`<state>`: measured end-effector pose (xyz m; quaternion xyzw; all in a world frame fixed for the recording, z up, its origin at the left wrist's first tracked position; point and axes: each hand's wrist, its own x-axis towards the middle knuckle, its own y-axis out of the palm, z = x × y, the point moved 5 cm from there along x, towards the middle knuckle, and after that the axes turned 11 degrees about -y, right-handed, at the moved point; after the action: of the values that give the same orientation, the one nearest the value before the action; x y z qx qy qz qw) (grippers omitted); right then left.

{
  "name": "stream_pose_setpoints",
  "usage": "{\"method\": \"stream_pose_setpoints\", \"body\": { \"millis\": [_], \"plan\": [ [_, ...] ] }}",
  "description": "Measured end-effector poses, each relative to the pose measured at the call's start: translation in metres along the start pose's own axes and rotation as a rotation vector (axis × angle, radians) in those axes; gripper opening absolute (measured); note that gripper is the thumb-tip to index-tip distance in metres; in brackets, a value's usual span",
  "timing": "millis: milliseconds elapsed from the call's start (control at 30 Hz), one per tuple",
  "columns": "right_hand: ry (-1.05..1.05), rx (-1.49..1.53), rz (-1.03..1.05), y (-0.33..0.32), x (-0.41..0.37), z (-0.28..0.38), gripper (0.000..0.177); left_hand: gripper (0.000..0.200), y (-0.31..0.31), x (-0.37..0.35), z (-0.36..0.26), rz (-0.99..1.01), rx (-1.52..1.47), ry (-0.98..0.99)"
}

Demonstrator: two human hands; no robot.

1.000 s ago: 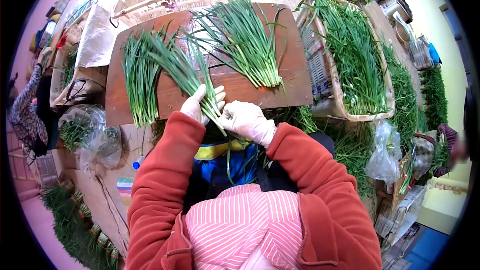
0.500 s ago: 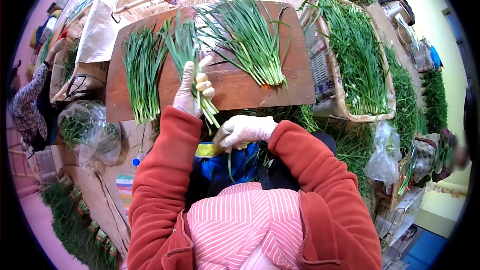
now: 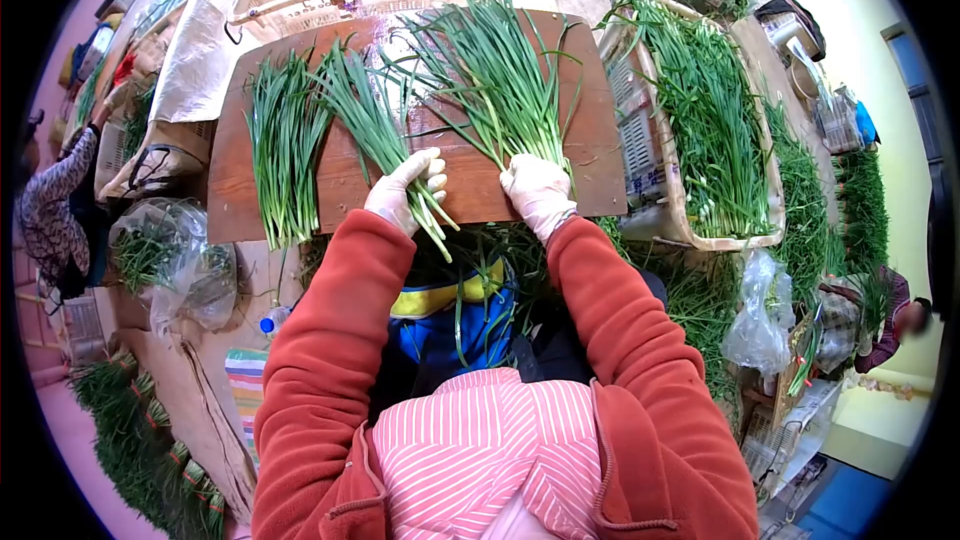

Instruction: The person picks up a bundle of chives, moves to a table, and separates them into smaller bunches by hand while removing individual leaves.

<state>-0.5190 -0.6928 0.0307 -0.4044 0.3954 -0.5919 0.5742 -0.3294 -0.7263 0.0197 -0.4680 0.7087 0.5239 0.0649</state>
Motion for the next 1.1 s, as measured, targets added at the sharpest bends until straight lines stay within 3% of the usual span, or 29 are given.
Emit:
{"method": "stream_pose_setpoints", "body": {
  "millis": [133,233,333,367,467,500,600,633,667,733,767,800,867,933,967,1000,1067,1100],
  "plan": [
    [0.139,0.080,0.297,0.004,-0.002,0.014,0.025,0.030,-0.007,-0.003,0.006,-0.287,0.153,-0.042],
    [-0.068,0.444,0.246,-0.009,-0.024,0.046,0.026,0.034,-0.016,0.004,0.014,-0.262,0.175,-0.063],
    [-0.134,0.525,0.296,-0.006,-0.040,0.059,0.027,0.033,-0.005,0.003,0.020,-0.149,0.184,-0.109],
    [0.090,0.761,0.469,-0.003,-0.045,0.059,0.029,0.035,-0.004,0.005,0.022,-0.158,0.164,-0.092],
    [0.122,0.901,0.360,-0.002,-0.037,0.058,0.029,0.035,0.002,0.006,0.023,-0.079,0.187,-0.045],
    [0.155,1.095,0.324,0.006,-0.036,0.055,0.028,0.036,0.003,0.003,0.023,-0.079,0.185,-0.016],
    [0.223,1.131,0.387,0.010,-0.042,0.051,0.026,0.039,0.009,-0.006,0.010,-0.070,0.114,0.077],
    [0.220,1.122,0.437,0.018,-0.045,0.049,0.027,0.042,0.011,-0.009,0.004,-0.087,0.086,0.124],
    [0.203,1.057,0.530,0.023,-0.050,0.050,0.025,0.045,0.013,-0.008,-0.002,0.042,0.030,0.131],
    [-0.088,0.509,0.879,0.028,-0.056,0.051,0.028,0.047,0.006,-0.010,-0.007,-0.007,-0.060,0.106],
    [-0.168,0.224,0.897,0.029,-0.062,0.050,0.029,0.040,0.003,-0.009,-0.010,0.023,-0.114,0.123],
    [-0.246,-0.063,0.900,0.028,-0.066,0.050,0.030,0.040,0.000,-0.009,-0.012,0.020,-0.114,0.131],
    [-0.309,-0.169,0.832,0.011,-0.057,0.042,0.042,0.039,-0.001,-0.011,-0.012,0.084,-0.157,0.122],
    [0.090,0.398,0.762,-0.005,-0.037,0.032,0.049,0.035,0.005,-0.013,-0.007,0.125,-0.134,0.115],
    [0.009,0.619,0.610,0.006,-0.028,0.028,0.052,0.035,0.009,-0.013,-0.002,0.083,-0.113,0.106],
    [0.069,0.902,0.556,-0.003,-0.030,0.044,0.044,0.034,0.015,-0.013,0.003,0.044,-0.089,0.094],
    [-0.235,0.748,0.354,-0.018,-0.028,0.075,0.043,0.034,0.023,-0.010,0.013,0.010,-0.006,0.113],
    [-0.233,0.859,0.329,-0.010,-0.032,0.083,0.040,0.036,0.028,-0.013,0.016,-0.027,0.071,0.106]
  ]
}}
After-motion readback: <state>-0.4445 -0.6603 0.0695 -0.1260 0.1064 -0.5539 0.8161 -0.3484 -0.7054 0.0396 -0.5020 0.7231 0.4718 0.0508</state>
